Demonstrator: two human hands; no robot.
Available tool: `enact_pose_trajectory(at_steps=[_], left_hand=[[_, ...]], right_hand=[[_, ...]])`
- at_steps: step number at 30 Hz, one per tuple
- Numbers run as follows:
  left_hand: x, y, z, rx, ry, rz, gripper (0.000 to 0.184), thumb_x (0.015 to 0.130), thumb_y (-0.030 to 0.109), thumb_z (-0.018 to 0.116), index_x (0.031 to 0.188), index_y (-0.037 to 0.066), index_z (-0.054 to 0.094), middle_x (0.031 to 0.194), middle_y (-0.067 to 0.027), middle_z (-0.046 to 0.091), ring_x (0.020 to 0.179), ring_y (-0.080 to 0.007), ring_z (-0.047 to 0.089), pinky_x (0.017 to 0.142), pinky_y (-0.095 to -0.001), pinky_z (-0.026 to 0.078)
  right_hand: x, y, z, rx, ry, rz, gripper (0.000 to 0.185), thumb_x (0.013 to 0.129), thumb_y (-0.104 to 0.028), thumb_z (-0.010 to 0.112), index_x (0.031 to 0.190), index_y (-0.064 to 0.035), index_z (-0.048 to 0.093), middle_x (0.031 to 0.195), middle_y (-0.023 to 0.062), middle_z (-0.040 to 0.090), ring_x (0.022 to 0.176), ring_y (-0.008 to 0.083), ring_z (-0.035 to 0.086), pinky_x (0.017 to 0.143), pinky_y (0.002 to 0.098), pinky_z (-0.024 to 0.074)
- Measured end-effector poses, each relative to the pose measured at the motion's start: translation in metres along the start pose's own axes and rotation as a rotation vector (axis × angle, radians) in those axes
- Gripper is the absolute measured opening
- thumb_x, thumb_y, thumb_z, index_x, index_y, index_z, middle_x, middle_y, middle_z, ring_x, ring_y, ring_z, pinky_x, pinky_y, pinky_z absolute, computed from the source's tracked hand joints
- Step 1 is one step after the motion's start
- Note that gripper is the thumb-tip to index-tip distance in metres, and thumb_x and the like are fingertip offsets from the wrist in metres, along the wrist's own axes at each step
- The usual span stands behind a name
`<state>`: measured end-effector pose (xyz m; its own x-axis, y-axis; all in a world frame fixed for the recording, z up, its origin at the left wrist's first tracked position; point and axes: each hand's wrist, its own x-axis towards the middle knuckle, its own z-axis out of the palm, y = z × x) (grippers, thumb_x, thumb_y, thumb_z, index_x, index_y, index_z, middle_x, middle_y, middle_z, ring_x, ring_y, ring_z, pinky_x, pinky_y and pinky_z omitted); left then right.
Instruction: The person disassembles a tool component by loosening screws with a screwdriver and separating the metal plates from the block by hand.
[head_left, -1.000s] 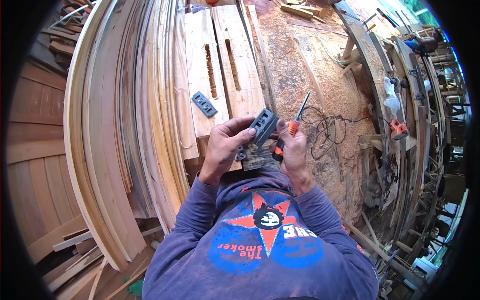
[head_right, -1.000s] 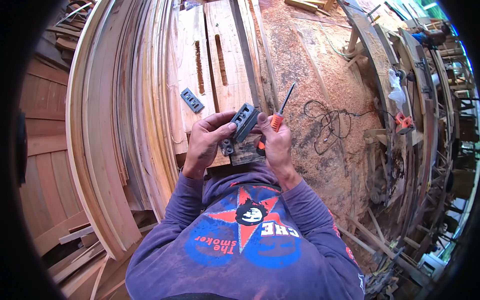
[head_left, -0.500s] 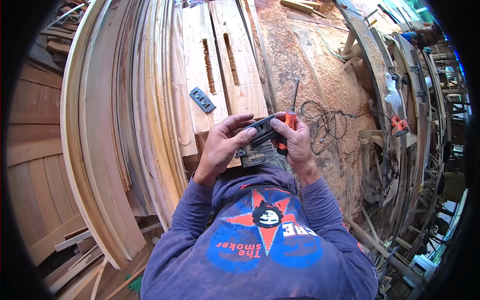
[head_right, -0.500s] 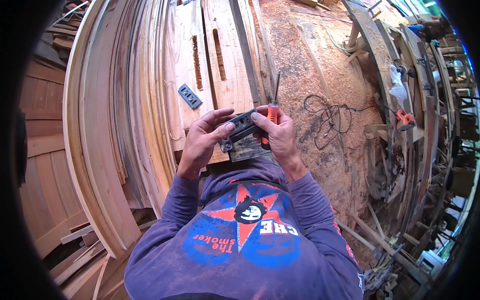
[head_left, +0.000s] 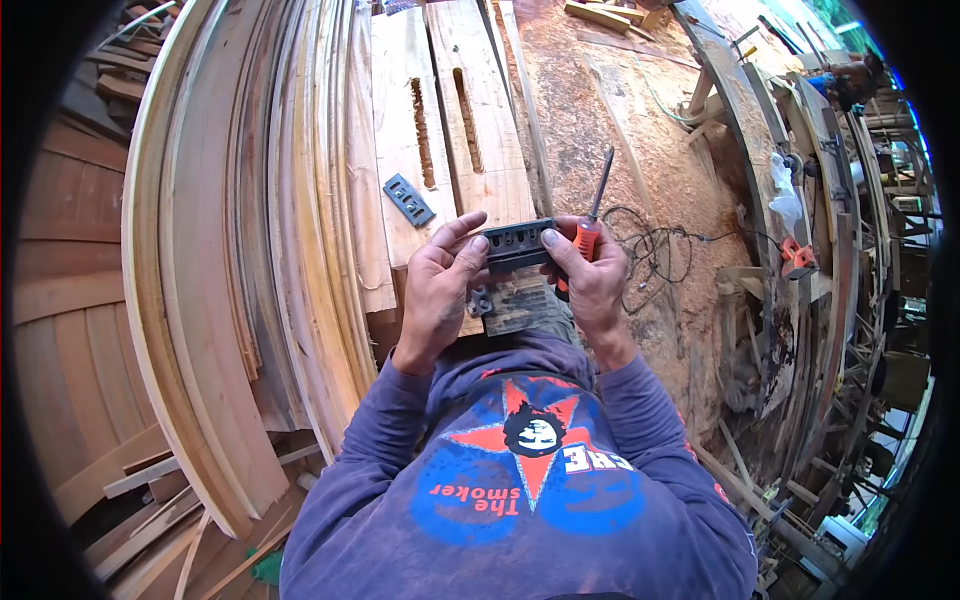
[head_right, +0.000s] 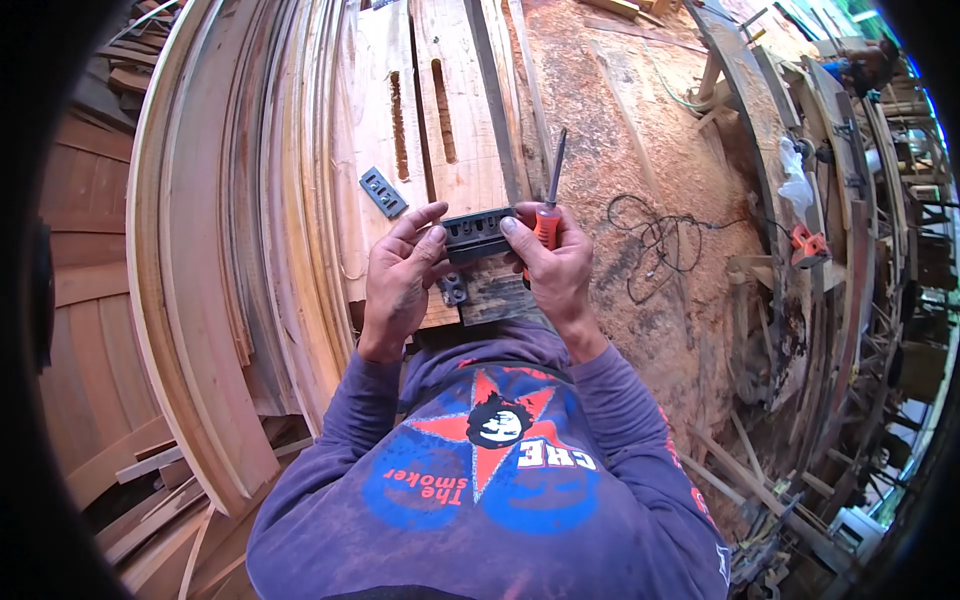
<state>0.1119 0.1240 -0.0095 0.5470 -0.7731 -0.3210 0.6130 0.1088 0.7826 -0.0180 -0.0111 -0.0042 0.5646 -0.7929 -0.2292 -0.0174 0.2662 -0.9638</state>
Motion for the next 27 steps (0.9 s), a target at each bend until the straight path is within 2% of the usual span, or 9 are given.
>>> enact_pose_trajectory(at_steps=[2,5,11,18,24,27], left_hand=[[0.001,-0.004,0.000,-0.012,0.034,0.039,0.039,0.104,0.011,0.059,0.139,-0.005,0.050,0.111,-0.0130,0.071,0.096,-0.0179,0.072,0.086,-0.0341,0.063],[0.004,-0.009,-0.002,-0.132,0.028,0.039,0.036,0.105,0.012,0.058,0.136,-0.005,0.051,0.112,-0.0140,0.071,0.098,-0.0200,0.073,0.087,-0.0359,0.063],[0.007,0.000,0.006,-0.206,0.011,-0.010,0.035,0.105,0.010,0.057,0.136,-0.006,0.051,0.119,-0.0167,0.069,0.106,-0.0249,0.072,0.091,-0.0416,0.064],[0.010,0.001,0.000,-0.253,-0.010,-0.037,0.035,0.104,0.009,0.057,0.136,-0.006,0.051,0.121,-0.0172,0.067,0.107,-0.0251,0.071,0.092,-0.0434,0.064],[0.007,0.001,-0.004,-0.226,-0.020,-0.025,0.036,0.104,0.010,0.057,0.136,-0.006,0.052,0.123,-0.0173,0.067,0.109,-0.0252,0.070,0.094,-0.0447,0.063],[0.004,0.004,-0.009,-0.250,-0.062,-0.014,0.037,0.104,0.011,0.058,0.136,-0.006,0.052,0.123,-0.0174,0.067,0.111,-0.0260,0.070,0.094,-0.0453,0.063]], right_hand=[[-0.001,0.003,0.001,-0.097,0.042,-0.045,0.020,0.094,-0.013,0.075,0.108,-0.0011,0.068,0.083,0.0039,0.070,0.060,0.0079,0.063,0.050,0.0206,0.0474],[-0.003,0.002,0.005,-0.031,0.062,-0.075,0.015,0.095,-0.013,0.074,0.103,-0.0018,0.068,0.078,0.0034,0.069,0.058,0.0083,0.063,0.050,0.0205,0.0471],[0.000,-0.003,0.005,0.056,0.057,-0.066,0.014,0.097,-0.012,0.071,0.105,-0.0012,0.068,0.080,0.0049,0.070,0.061,0.0104,0.068,0.049,0.0208,0.0478],[0.004,-0.007,0.002,0.018,0.001,-0.099,0.016,0.098,-0.010,0.068,0.110,0.0006,0.069,0.080,0.0058,0.071,0.063,0.0113,0.069,0.049,0.0208,0.0483],[0.007,-0.004,-0.005,0.093,-0.023,-0.059,0.015,0.097,-0.009,0.068,0.105,0.0025,0.073,0.077,0.0070,0.071,0.057,0.0091,0.063,0.049,0.0224,0.0466],[0.004,-0.009,-0.007,0.110,-0.078,-0.111,0.015,0.097,-0.009,0.068,0.103,0.0032,0.074,0.078,0.0077,0.071,0.056,0.0090,0.061,0.049,0.0231,0.0461]])
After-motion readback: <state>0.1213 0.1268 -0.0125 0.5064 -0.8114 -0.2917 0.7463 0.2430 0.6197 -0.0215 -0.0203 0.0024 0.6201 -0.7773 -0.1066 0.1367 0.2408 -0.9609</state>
